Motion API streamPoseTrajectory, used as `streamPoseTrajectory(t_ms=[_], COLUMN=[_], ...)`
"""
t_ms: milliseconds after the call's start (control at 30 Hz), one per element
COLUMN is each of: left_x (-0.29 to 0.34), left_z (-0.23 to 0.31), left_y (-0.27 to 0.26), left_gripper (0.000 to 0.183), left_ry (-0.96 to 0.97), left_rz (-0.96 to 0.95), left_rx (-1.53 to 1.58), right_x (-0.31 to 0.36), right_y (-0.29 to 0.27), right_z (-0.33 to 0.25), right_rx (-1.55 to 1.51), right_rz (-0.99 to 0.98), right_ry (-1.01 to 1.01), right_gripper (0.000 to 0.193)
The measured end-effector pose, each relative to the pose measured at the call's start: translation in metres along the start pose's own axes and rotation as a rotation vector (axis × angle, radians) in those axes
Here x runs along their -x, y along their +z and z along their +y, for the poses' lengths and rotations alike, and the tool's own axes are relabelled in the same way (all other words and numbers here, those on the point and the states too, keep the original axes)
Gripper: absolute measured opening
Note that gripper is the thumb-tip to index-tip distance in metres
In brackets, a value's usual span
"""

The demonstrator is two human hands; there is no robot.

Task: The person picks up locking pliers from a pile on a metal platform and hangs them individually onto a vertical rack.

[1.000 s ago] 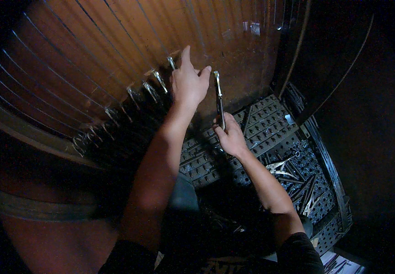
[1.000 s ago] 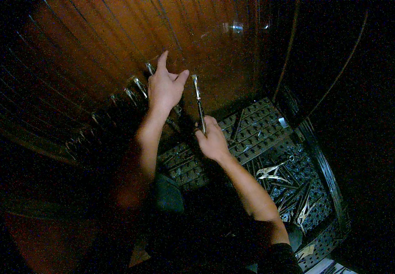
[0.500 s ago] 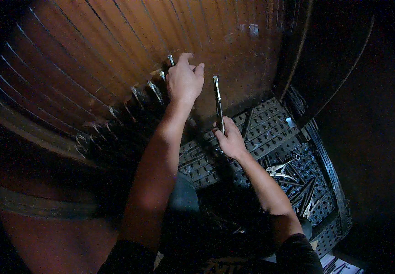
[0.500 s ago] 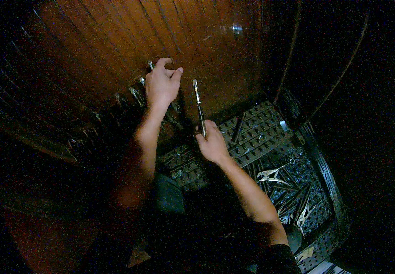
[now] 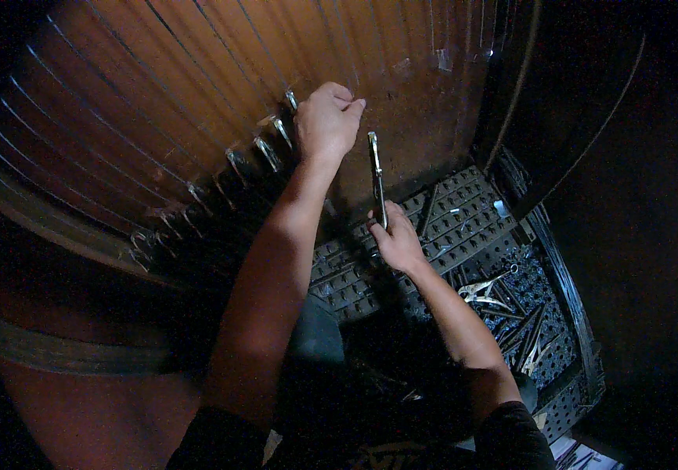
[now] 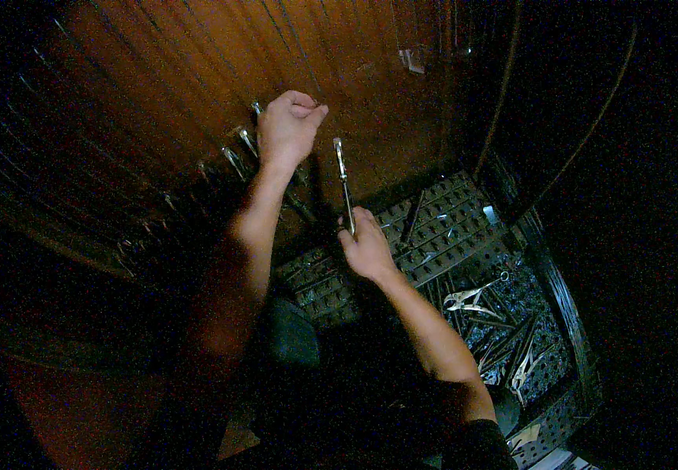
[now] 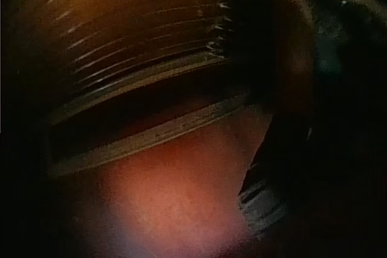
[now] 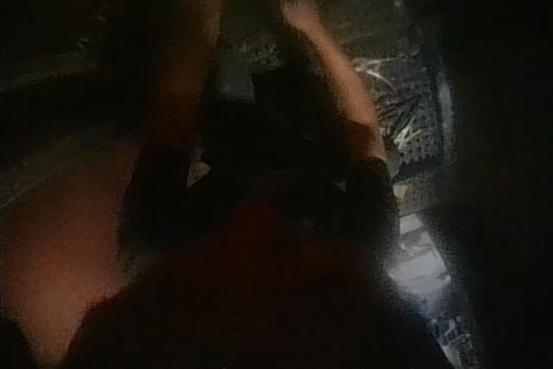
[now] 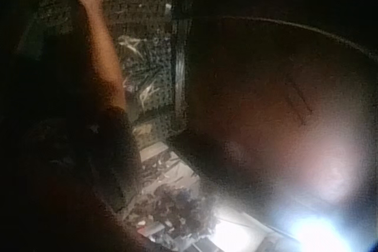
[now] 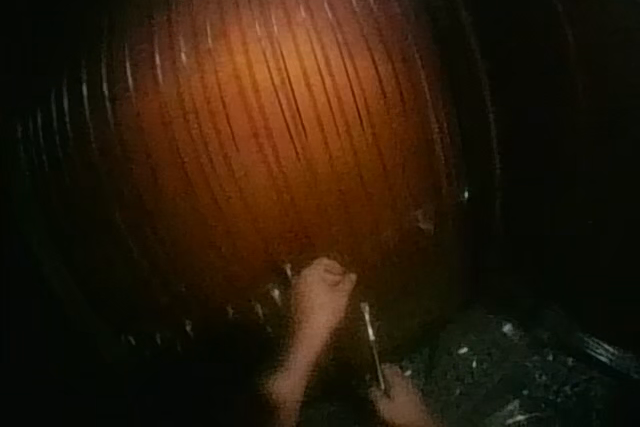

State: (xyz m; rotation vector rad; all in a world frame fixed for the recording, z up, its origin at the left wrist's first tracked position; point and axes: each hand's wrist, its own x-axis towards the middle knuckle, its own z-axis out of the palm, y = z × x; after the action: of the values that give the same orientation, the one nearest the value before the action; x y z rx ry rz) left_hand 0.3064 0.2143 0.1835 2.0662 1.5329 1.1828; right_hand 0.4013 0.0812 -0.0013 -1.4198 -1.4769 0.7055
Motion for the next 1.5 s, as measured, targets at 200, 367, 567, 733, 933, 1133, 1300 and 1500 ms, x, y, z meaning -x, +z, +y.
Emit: streamPoseTrajectory(t_ms=[200, 367, 567, 733, 933, 1133, 1300, 1500], left_x=[0.0, 0.005, 0.016, 0.026, 0.024, 0.03, 0.029, 0.026], left_z=[-0.019, -0.025, -0.033, -0.028, -0.038, -0.03, -0.031, -0.036], left_y=[0.013, 0.019, 0.02, 0.016, 0.013, 0.007, 0.005, 0.006], left_gripper=[0.02, 0.016, 0.02, 0.019, 0.011, 0.017, 0.018, 0.019], left_ry=[0.087, 0.085, 0.162, 0.166, 0.194, 0.109, 0.092, 0.107], left_rz=[0.012, -0.052, -0.054, -0.077, -0.103, -0.11, -0.119, -0.138], left_rx=[0.053, 0.253, 0.46, 0.558, 0.656, 0.643, 0.627, 0.672], right_x=[-0.002, -0.005, -0.005, -0.005, -0.008, -0.009, -0.013, -0.013], right_y=[0.001, -0.008, -0.015, -0.022, -0.024, -0.022, -0.024, -0.025], right_z=[0.0, -0.004, -0.01, -0.012, -0.012, -0.003, -0.001, -0.005], right_rx=[-0.046, -0.096, -0.149, -0.125, -0.116, -0.131, -0.119, -0.123], right_rz=[-0.014, -0.072, -0.124, -0.137, -0.172, -0.152, -0.18, -0.188], right_ry=[0.002, -0.072, -0.101, -0.117, -0.148, -0.202, -0.228, -0.18], right_gripper=[0.023, 0.024, 0.026, 0.025, 0.026, 0.026, 0.025, 0.025])
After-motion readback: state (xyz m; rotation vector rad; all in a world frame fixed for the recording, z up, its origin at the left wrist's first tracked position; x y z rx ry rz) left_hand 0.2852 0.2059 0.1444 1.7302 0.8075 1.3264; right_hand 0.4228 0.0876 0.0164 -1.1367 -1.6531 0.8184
